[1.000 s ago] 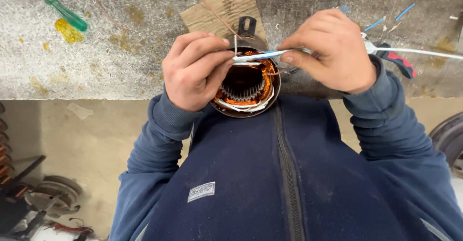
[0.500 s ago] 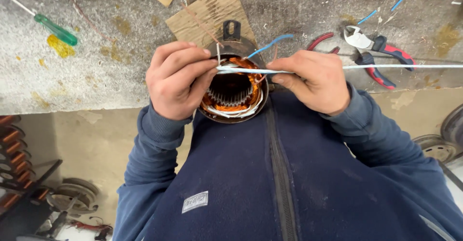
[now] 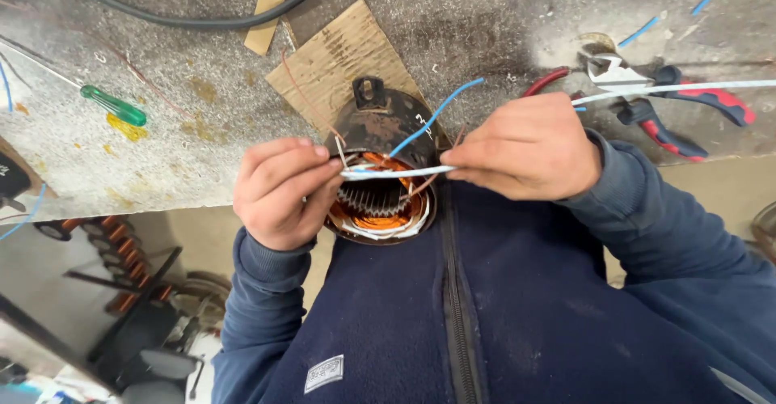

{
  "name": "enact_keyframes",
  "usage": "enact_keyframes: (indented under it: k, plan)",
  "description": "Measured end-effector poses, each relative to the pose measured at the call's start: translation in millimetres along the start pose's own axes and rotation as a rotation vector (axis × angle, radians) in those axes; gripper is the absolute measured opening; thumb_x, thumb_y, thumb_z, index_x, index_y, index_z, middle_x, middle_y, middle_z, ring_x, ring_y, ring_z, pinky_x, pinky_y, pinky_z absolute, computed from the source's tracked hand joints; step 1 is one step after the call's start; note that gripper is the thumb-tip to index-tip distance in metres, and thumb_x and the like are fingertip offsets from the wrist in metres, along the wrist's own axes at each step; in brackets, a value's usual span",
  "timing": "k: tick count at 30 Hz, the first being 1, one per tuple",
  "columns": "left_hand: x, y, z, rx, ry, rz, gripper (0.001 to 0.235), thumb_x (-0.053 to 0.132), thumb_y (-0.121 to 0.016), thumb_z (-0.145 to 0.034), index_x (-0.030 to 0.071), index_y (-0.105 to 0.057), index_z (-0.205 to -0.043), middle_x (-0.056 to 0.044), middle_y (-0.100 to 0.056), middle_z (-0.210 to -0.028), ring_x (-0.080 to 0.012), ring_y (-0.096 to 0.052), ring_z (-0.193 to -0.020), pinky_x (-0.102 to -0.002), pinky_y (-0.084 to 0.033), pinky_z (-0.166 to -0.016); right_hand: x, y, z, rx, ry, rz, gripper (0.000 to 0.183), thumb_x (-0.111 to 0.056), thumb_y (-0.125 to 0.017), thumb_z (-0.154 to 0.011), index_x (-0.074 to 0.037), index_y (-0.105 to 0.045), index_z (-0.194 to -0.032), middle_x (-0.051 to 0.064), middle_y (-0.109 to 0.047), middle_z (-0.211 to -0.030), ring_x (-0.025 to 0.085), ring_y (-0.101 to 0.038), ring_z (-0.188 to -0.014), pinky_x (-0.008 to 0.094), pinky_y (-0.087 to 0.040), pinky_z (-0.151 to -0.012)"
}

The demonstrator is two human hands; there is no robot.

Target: Rewiring an electric motor stator by inserting wires and insulating strips into the slots.

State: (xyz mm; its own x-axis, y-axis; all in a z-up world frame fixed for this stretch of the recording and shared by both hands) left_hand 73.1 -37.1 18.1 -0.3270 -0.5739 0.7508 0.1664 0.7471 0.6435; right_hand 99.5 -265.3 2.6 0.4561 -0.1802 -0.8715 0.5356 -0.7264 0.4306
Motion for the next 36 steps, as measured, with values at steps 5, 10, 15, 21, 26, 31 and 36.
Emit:
enact_keyframes:
  k: [5,10,15,21,26,31,36]
  plan:
    - [-5.1,-1.2,3.6,-0.027,0.031,0.045,0.027,-0.001,-0.089,-0.074,0.005,-0.077,-0.098,-0.006,-0.07,-0.107,-0.0266,-0.067,-0.1,-0.038,-0.058,-0.089,-0.8,-0.9,-4.9,-0.023,-0.035,-0.029,0.021,-0.012,-0.088,-0.082,-0.008,-0.076,-0.099,0.002,-0.071,-0.082,0.019,-0.067,-0.065,0.033,-0.049,-0.056]
    - [-7.7,-2.9,1.2,-0.035,0.022,0.084,0.028,0.001,-0.091,-0.073,0.004,-0.077,-0.097,-0.006,-0.07,-0.106,-0.0268,-0.067,-0.098,-0.039,-0.058,-0.087,3.0,-0.1,-11.9,-0.074,-0.121,-0.046,0.021,-0.012,-0.089,-0.078,-0.011,-0.076,-0.095,0.0,-0.07,-0.075,0.019,-0.064,-0.061,0.034,-0.047,-0.053]
    - [-5.2,-1.6,0.4,-0.022,-0.014,0.147,0.027,0.002,-0.092,-0.075,0.004,-0.077,-0.098,-0.006,-0.07,-0.107,-0.0263,-0.067,-0.098,-0.039,-0.058,-0.085,3.6,1.7,-19.7,-0.119,-0.105,-0.086,0.024,-0.012,-0.088,-0.08,-0.01,-0.073,-0.098,0.0,-0.073,-0.084,0.019,-0.069,-0.067,0.033,-0.049,-0.056]
    - [-3.1,-1.2,-2.9,-0.021,-0.042,0.13,0.027,0.001,-0.091,-0.077,0.004,-0.078,-0.1,-0.007,-0.071,-0.109,-0.026,-0.067,-0.099,-0.039,-0.058,-0.086,1.9,-0.9,-17.2,-0.135,-0.101,-0.039,0.024,-0.013,-0.089,-0.079,-0.011,-0.071,-0.094,0.001,-0.073,-0.084,0.02,-0.068,-0.068,0.034,-0.05,-0.059]
    - [-6.6,-3.5,1.9,0.004,-0.031,0.12,0.027,0.0,-0.09,-0.08,0.004,-0.077,-0.103,-0.006,-0.07,-0.111,-0.0265,-0.068,-0.102,-0.038,-0.059,-0.09,-2.3,-1.4,-14.5,-0.11,-0.086,0.104,0.023,-0.009,-0.088,-0.079,-0.011,-0.07,-0.093,0.002,-0.071,-0.08,0.022,-0.067,-0.068,0.036,-0.052,-0.066]
    - [3.9,1.7,4.7,0.075,-0.007,0.087,0.029,0.001,-0.089,-0.083,0.005,-0.076,-0.109,-0.008,-0.071,-0.117,-0.0267,-0.068,-0.106,-0.038,-0.058,-0.093,-31.3,8.8,-11.3,-0.063,-0.005,0.267,0.02,-0.006,-0.084,-0.083,-0.008,-0.068,-0.096,0.003,-0.07,-0.083,0.023,-0.069,-0.074,0.037,-0.056,-0.077]
    - [77.9,20.4,27.8,0.265,-0.2,-0.07,0.036,0.006,-0.088,-0.083,0.006,-0.068,-0.113,-0.011,-0.068,-0.113,-0.0324,-0.066,-0.104,-0.044,-0.058,-0.094,-73.0,28.1,-1.3,-0.008,0.089,0.367,0.017,-0.005,-0.078,-0.081,-0.005,-0.063,-0.088,0.01,-0.076,-0.094,0.026,-0.074,-0.083,0.038,-0.056,-0.076]
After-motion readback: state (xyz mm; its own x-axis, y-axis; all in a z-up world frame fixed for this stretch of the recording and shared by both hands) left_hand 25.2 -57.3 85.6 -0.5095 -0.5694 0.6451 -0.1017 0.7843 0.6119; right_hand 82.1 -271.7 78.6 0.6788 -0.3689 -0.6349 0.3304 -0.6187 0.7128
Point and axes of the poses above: each hand's wrist, its own z-axis away from the middle knuckle, its own y-axis out of the back of the hand, x = y × z, the point moved 9 cm from there along -z, towards the middle knuckle
